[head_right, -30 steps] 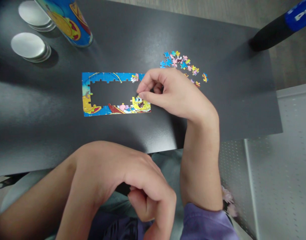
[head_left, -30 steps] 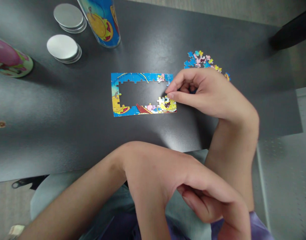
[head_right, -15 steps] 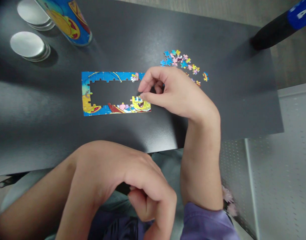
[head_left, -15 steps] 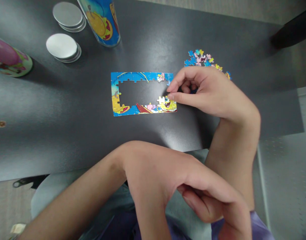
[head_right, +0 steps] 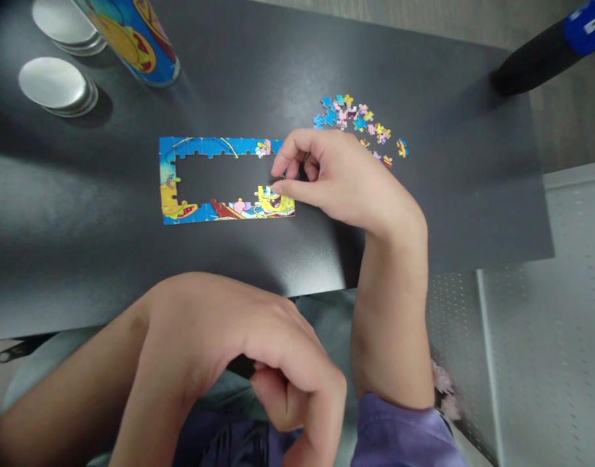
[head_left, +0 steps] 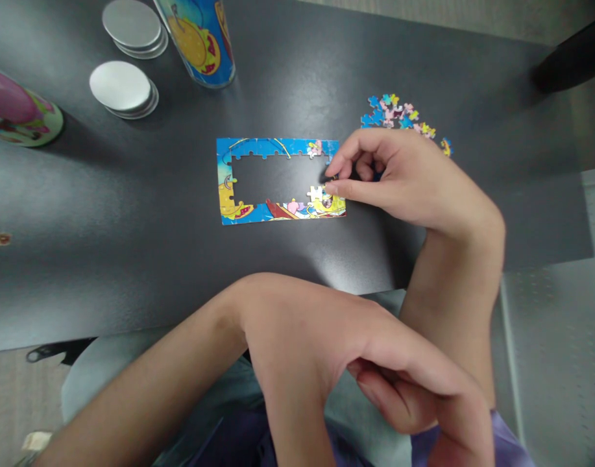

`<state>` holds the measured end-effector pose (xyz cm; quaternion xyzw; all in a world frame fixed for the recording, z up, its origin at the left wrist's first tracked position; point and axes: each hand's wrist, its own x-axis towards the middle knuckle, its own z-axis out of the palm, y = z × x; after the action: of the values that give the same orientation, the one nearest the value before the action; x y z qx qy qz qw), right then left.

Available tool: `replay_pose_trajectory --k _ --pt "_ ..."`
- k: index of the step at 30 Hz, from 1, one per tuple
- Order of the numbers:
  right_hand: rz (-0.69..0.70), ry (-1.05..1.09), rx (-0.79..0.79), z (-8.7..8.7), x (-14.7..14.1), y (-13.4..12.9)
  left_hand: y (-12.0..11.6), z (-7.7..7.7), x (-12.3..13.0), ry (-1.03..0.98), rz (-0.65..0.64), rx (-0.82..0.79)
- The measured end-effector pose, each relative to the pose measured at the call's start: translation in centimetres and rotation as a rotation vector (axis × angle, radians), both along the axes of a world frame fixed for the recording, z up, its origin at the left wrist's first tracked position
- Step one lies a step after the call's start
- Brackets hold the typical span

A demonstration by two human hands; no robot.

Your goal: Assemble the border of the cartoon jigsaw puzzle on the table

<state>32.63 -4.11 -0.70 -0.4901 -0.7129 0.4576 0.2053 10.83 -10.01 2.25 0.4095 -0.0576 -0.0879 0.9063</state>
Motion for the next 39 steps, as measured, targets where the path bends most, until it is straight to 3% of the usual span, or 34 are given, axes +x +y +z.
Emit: replay_pose_trajectory --k 25,30,35,37,39 --pt "-0.009 0.015 0.065 0.6 -0.2 -0.4 0.1 0.4 0.1 0.03 -0.009 -0.001" --pt "-0.15 0.084 0.275 1.9 0.8 -0.8 -0.2 -0.1 -0.3 0.006 0.02 -0.013" --pt "-0.423 0.088 0.556 2.0 3.3 -0.6 -0.8 -0.8 -1.1 -0.055 0.11 0.014" --pt "-0.52 0.018 0.632 1.6 4.8 -0.3 -1.3 -1.2 -1.2 -0.053 0.204 0.033" --pt "-0.542 -0.118 0.549 1.1 6.3 0.0 -2.0 -1.9 -1.3 -0.015 0.374 0.086"
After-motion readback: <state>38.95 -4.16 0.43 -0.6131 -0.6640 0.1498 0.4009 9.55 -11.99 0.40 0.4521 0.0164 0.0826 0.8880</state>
